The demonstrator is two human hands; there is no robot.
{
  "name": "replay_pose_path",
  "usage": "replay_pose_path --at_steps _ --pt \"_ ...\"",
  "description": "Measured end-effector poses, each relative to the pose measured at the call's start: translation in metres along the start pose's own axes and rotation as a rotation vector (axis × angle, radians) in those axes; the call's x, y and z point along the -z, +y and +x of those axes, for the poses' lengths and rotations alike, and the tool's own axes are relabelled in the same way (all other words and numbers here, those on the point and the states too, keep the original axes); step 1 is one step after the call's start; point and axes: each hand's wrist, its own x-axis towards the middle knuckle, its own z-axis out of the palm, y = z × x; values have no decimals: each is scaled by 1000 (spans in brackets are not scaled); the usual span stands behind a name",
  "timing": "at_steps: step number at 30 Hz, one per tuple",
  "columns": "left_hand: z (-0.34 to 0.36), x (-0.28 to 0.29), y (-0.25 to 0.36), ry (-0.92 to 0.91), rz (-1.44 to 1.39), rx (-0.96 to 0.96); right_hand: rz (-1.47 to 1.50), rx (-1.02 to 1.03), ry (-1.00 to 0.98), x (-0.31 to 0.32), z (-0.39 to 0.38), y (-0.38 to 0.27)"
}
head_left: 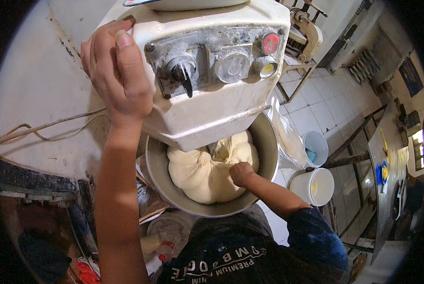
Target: The person manipulates dough in a large industrial mixer, using a plastic scraper to move the dough, and periodically gathers yellow filling from bags on a side table to add to the mixture.
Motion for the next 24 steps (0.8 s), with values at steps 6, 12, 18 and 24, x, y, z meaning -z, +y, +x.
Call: replay_pose_path --at_steps 6,12,18,24 --pt "1 -6 2 -5 -22 21 309 -108 198 -49 77 -64" --pt "2 0 1 -5 -12 10 202 -111 153 -58 82 -57" --pt "2 -2 1 -5 -25 7 174 -88 177 -40 44 -25" --pt "1 1 1 -2 -11 -5 185 -39 -83 18 6 -18"
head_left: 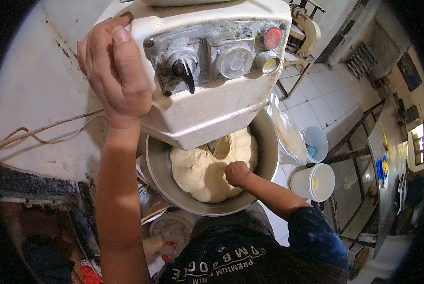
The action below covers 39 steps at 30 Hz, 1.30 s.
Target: The person manipulates dough in a large industrial mixer, using a plastic scraper to move the dough, and periodically gathers yellow filling from bags on a side table to add to the mixture.
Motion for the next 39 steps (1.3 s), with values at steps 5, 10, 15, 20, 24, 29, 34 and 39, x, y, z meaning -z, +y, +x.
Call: replay_pose_path --at_steps 5,10,15,20,24,29,34,39 --pt "-1 -6 0 -5 -11 13 155 -71 394 -35 52 -44" --pt "-1 -1 1 -17 9 42 -127 80 202 -61 77 -46" --pt "-1 -1 -2 -19 6 11 123 127 337 -85 85 -12" --pt "1 -2 -1 -11 2 5 -45 89 62 -76 40 15" --pt "-1 -3 -1 -9 11 3 -189 65 20 -46 2 7" --pt "-1 -3 1 6 1 19 25 -41 288 -35 38 -23" --pt "-1 -4 0 -18 7 29 104 -118 370 -76 90 -28" --pt "0 -1 1 -14 13 22 142 -10 258 -44 41 -2"
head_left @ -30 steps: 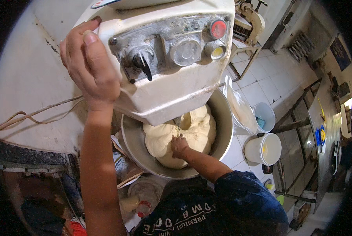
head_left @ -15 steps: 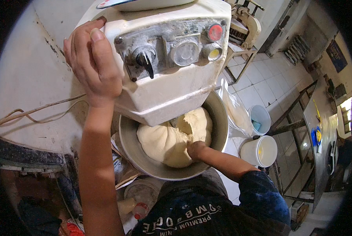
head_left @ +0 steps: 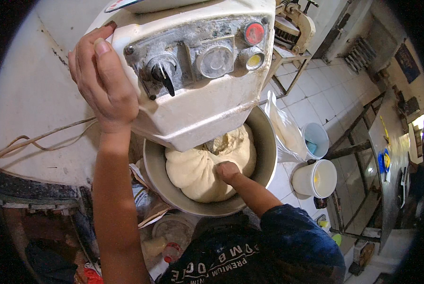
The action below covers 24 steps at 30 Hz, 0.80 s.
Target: The person manipulates dough in a large industrial mixer, using a plastic scraper to move the dough, and periodically gathers yellow filling from bags on a side table to add to the mixture.
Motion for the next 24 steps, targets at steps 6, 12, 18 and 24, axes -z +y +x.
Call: replay_pose_path --at_steps 6,12,18,24 --pt "-1 -1 -2 4 -5 -18 -244 57 -269 15 -23 20" --pt "1 -5 0 24 -29 -5 -249 -8 80 -33 -1 7" --pt "-1 -2 -1 15 -17 5 -65 11 64 -21 -3 31" --pt "-2 2 0 26 7 -7 -179 28 -95 39 -32 -2"
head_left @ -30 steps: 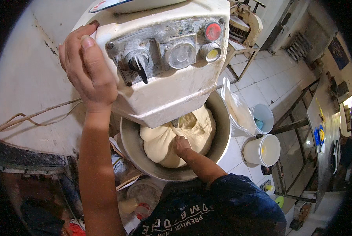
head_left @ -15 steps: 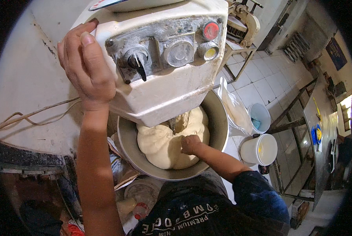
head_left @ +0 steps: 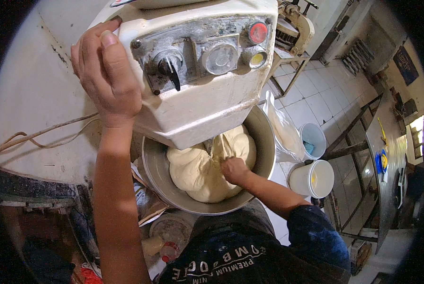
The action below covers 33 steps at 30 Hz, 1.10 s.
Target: The person manipulates dough in a large industrial mixer, using a plastic scraper to move the dough, and periodically gathers yellow filling from bags on a side table to add to the mixture.
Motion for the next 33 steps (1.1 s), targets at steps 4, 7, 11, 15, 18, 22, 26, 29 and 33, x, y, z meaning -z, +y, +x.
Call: replay_pose_path --at_steps 4,7,11,15,18,22,26,29,33 --pt "3 -5 0 -5 -13 0 171 -30 162 -64 39 -22" --pt "1 -5 0 -22 2 -1 171 -15 76 -78 58 -16" --pt "2 -1 -2 -30 3 5 77 58 64 -66 23 11" --pt "1 -3 2 -22 5 1 -42 54 -42 -25 -13 11" --pt "2 1 1 -38 19 4 -2 67 -95 14 -8 -1" --pt "3 -3 4 -35 -11 27 212 -49 32 -32 41 -20" --pt "3 -3 6 -41 -3 46 34 47 -68 -36 37 -22" --pt "3 -1 9 -43 10 43 16 72 -247 -4 34 -6" --pt "4 1 10 -48 10 40 150 -1 -183 0 22 -8"
